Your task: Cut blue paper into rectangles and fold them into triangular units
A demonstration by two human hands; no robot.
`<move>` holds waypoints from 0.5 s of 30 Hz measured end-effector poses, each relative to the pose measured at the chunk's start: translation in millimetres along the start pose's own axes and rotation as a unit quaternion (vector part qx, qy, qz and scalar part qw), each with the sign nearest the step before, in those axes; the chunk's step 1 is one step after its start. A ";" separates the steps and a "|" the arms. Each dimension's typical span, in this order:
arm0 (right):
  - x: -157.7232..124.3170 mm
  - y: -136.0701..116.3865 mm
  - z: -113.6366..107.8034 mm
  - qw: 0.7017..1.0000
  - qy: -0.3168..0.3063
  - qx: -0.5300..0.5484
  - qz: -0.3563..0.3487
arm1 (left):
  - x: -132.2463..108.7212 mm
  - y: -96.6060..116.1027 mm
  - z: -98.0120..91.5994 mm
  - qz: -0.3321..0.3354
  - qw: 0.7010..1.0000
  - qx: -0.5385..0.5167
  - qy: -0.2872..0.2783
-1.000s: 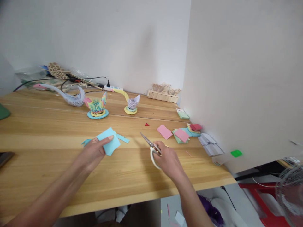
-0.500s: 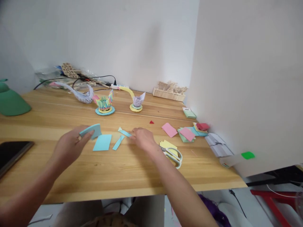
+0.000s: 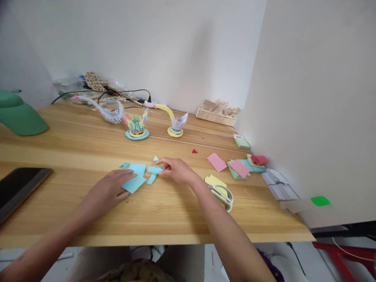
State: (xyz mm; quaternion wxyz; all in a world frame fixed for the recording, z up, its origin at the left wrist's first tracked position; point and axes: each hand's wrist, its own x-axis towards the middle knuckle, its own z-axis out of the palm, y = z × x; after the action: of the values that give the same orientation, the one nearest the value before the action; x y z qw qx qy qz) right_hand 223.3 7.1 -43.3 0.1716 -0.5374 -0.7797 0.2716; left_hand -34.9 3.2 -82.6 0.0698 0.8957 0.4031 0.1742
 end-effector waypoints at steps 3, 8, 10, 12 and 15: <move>7.4 -2.9 11.7 0.996 -0.030 -0.079 -0.040 | -2.1 -5.7 4.8 -0.003 0.999 -0.034 0.013; -7.5 -18.9 13.5 0.984 -0.003 -0.167 -0.061 | -17.7 -17.8 -5.3 0.031 0.994 -0.103 -0.018; -35.9 -33.0 8.2 0.987 0.017 -0.157 -0.038 | -21.5 -22.3 -19.1 0.024 0.991 -0.131 -0.014; -80.7 -44.4 3.8 0.988 0.017 -0.150 0.035 | -19.1 -25.8 -33.2 -0.019 0.989 -0.142 0.021; -167.6 -45.4 4.0 0.973 -0.013 -0.160 0.164 | -4.0 -29.1 -44.0 -0.110 0.985 -0.121 0.062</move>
State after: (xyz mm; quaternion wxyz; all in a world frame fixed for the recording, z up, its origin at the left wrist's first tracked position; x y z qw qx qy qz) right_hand 248.2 -162.4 -14.8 0.0264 -0.6746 -0.7166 0.1752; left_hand -73.9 18.9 -50.5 0.1713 0.8185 0.4785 0.2678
